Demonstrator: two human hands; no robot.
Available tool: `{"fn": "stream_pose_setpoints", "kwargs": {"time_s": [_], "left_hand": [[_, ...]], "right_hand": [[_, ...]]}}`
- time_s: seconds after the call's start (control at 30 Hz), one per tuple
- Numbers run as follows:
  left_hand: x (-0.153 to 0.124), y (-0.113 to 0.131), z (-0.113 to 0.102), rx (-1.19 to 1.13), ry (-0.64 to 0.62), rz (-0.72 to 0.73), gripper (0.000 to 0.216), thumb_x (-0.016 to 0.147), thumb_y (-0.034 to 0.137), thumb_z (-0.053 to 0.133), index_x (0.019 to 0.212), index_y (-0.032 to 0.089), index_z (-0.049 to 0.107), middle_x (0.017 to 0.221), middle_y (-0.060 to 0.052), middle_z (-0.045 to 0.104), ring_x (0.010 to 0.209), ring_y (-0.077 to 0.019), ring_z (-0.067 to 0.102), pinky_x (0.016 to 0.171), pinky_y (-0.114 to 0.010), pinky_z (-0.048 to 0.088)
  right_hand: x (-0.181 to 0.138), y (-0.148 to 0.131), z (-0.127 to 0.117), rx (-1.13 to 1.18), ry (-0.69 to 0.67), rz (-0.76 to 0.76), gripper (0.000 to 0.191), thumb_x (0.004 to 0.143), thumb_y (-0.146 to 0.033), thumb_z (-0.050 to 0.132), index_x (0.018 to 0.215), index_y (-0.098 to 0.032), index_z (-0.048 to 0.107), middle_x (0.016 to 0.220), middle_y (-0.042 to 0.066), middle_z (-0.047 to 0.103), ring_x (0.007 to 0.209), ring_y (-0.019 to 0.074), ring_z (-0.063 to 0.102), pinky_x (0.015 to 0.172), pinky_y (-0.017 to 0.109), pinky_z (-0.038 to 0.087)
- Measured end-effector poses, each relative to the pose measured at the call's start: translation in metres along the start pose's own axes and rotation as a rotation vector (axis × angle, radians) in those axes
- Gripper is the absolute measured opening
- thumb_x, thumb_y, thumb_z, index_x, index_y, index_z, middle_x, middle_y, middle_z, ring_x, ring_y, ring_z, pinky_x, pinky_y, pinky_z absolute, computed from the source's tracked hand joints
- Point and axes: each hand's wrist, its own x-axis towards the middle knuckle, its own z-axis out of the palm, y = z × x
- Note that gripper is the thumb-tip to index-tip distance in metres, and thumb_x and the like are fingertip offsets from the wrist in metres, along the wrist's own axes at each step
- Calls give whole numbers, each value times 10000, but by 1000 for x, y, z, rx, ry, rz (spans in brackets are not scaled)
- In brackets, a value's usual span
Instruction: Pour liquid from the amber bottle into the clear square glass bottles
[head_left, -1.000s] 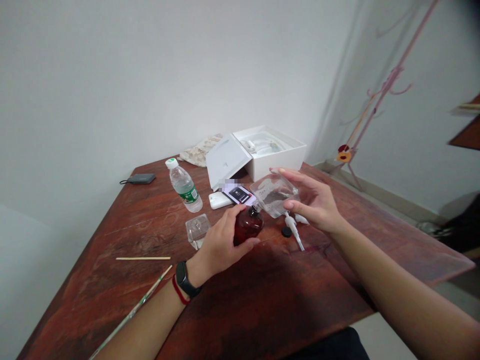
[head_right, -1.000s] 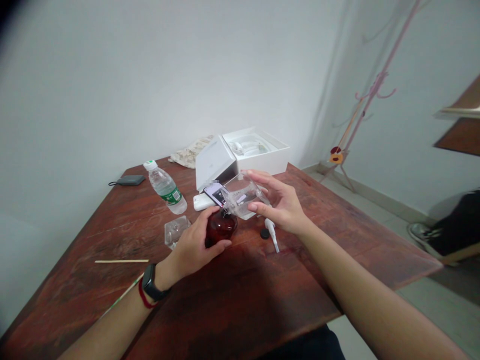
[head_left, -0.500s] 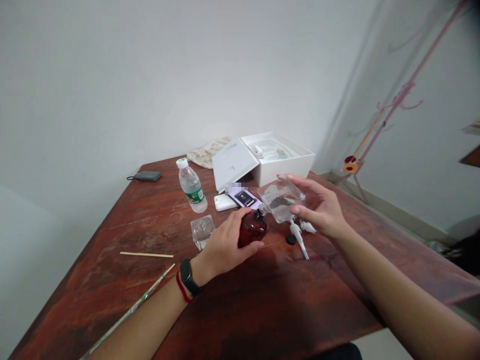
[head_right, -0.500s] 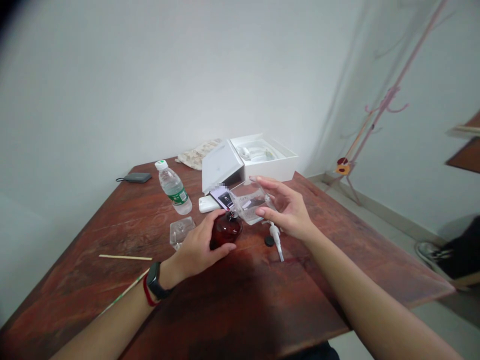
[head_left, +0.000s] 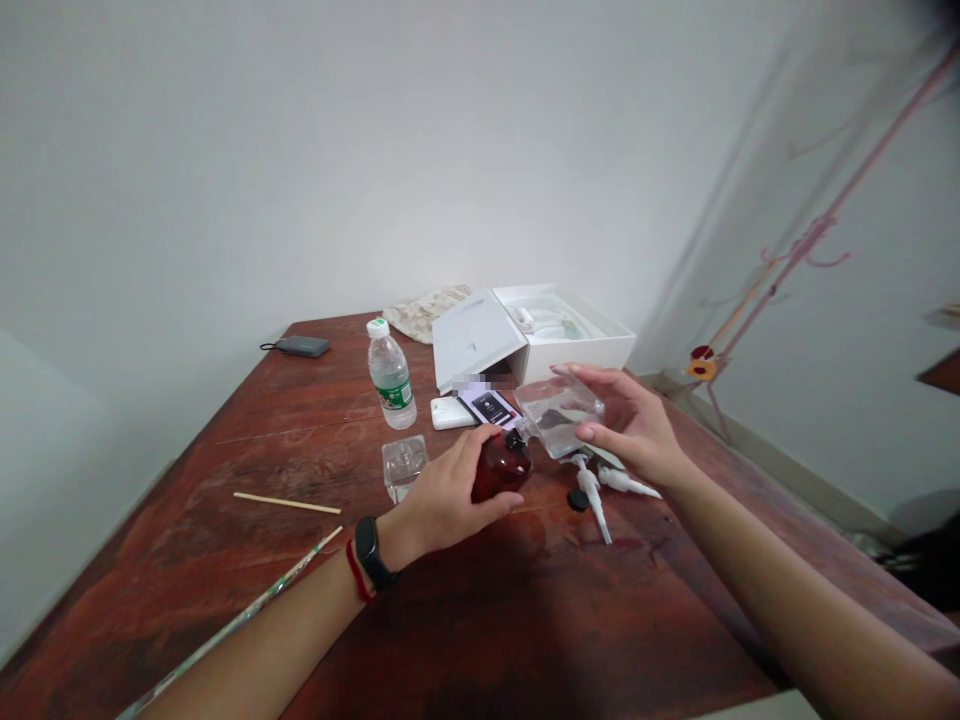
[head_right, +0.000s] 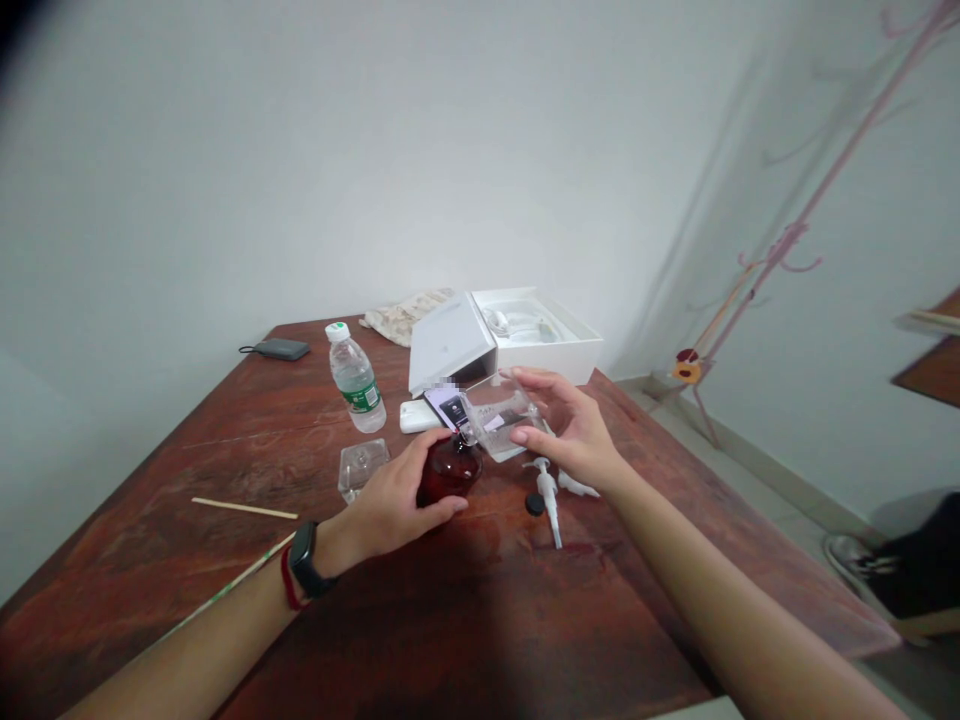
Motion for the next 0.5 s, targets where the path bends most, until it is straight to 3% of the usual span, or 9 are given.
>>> {"fn": "stream_pose_setpoints", "kwargs": {"time_s": [0.5], "left_hand": [[1,-1,-9,-91,-50,-38,800,926,577,784,1532,227,398,1511,-168,589,1327,-378,643,1152,-528,508]], "right_hand": [[15,-3,0,45,-115,-2,582,777,-374,964,1315,-374,742,1415,57,752,1335,302,699,1109,497,603]]}}
